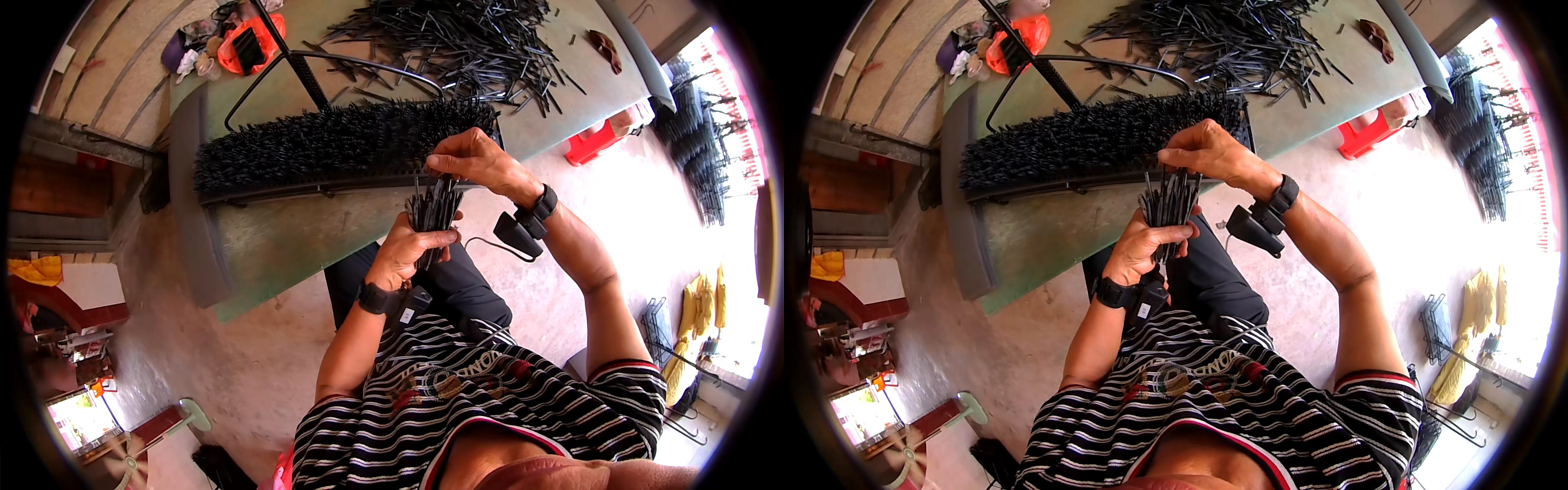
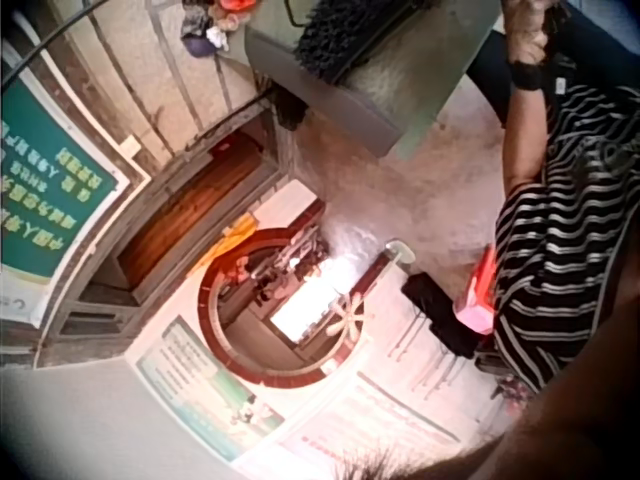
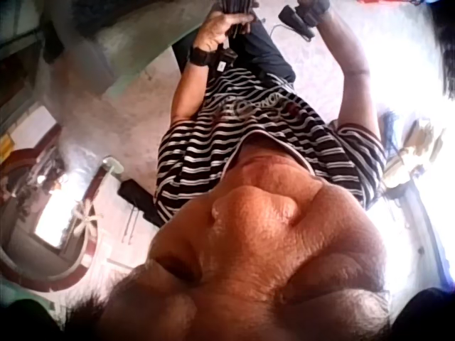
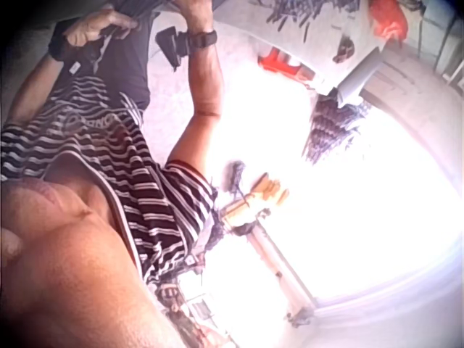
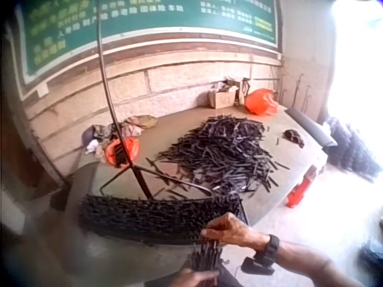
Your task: The person inserts black bristles into the holes of a broom head base. They pick up bundles of bristles from a pile on the table and push them into the base one by one, gradually filling the broom head.
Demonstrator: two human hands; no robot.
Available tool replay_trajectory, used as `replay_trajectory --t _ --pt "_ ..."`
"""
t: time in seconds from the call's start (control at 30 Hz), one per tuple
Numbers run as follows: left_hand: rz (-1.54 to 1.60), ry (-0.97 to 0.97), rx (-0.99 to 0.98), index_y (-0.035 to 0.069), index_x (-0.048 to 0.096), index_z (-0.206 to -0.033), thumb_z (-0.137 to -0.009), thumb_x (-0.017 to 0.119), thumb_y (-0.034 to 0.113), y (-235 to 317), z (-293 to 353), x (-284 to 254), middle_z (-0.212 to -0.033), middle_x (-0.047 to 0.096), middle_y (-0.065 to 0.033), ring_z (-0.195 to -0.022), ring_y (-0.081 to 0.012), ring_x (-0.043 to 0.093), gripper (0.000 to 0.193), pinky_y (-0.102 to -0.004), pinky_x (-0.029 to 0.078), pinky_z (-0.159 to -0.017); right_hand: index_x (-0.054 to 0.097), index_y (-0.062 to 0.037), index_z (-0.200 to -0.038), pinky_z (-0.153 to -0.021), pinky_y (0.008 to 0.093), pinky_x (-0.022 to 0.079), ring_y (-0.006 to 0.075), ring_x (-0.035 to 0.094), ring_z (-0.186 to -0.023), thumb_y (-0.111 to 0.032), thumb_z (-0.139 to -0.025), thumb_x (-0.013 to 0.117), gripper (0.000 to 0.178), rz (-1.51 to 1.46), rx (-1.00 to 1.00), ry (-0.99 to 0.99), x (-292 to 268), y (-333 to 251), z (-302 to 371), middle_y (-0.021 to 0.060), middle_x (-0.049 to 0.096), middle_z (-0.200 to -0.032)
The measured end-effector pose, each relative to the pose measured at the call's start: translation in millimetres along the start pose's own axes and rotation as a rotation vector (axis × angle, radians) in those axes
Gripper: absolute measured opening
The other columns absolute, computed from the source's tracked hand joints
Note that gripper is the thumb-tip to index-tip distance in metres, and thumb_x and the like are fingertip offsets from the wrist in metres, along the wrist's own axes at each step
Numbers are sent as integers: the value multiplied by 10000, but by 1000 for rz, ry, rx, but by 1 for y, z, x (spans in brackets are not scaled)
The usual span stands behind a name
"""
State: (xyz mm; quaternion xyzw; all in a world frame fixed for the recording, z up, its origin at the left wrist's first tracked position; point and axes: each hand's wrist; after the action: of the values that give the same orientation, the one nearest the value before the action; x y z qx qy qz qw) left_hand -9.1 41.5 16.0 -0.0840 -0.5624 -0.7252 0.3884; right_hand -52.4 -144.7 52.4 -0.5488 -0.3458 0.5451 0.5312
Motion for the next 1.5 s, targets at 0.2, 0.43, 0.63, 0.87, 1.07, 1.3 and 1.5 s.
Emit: replay_trajectory --t 0.2,0.43,0.63,0.87,1.07,1.3,1.5 --pt "-13 3 -81 -18 597 -1035 -727 678 8 -8 -13 -7 -856 652 -116 -614 -177 622 319 -290 504 -512 643 19 -875 -478 185 402 45 534 -576 -174 -898 559 211 -70 -172 570 2 -16 23 20 617 -694" --pt "438 180 34 26 608 -1022 -757 672 24 -9 -26 8 -870 655 -88 -684 -190 634 273 -318 535 -559 602 40 -973 -757 363 539 291 628 -878 -27 -644 646 339 948 -1044 276 17 28 69 170 588 -981" --pt "355 346 102 -2 619 -942 -730 673 -40 -20 -39 7 -849 648 -78 -684 -185 624 223 -320 517 -512 582 43 -1026 -811 374 511 321 598 -980 1 -712 626 319 693 -819 221 25 39 78 166 590 -1066" --pt "155 263 102 -3 618 -957 -737 678 -7 -5 -30 21 -789 653 -85 -581 -185 622 227 -282 511 -502 646 45 -926 -498 213 479 70 587 -600 -119 -846 624 183 -191 105 294 6 31 57 39 629 -678" --pt "44 362 109 16 623 -960 -728 703 12 -5 -32 25 -817 662 -85 -576 -172 622 245 -274 501 -496 638 39 -882 -483 212 487 87 597 -576 -110 -845 628 153 -430 8 473 -2 33 50 43 631 -691" --pt "86 391 144 -4 613 -970 -709 705 -13 -12 -36 20 -820 646 -94 -576 -182 611 277 -287 501 -474 526 12 -973 -567 207 505 98 632 -653 -2 -835 596 156 -91 -327 807 -29 25 23 54 627 -744" --pt "191 327 152 -11 610 -945 -711 674 -43 -13 -32 16 -792 639 -96 -590 -199 624 245 -293 510 -488 509 5 -917 -549 235 507 128 650 -652 21 -831 590 119 234 -485 839 -20 28 13 80 603 -709"
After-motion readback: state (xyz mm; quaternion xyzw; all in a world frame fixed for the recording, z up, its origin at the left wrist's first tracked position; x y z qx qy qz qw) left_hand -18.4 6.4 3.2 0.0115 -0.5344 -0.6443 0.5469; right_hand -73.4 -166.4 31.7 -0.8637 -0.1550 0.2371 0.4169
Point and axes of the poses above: each hand's wrist, its own z-axis away from the middle knuckle, its own x-axis out of the palm, y = z × x
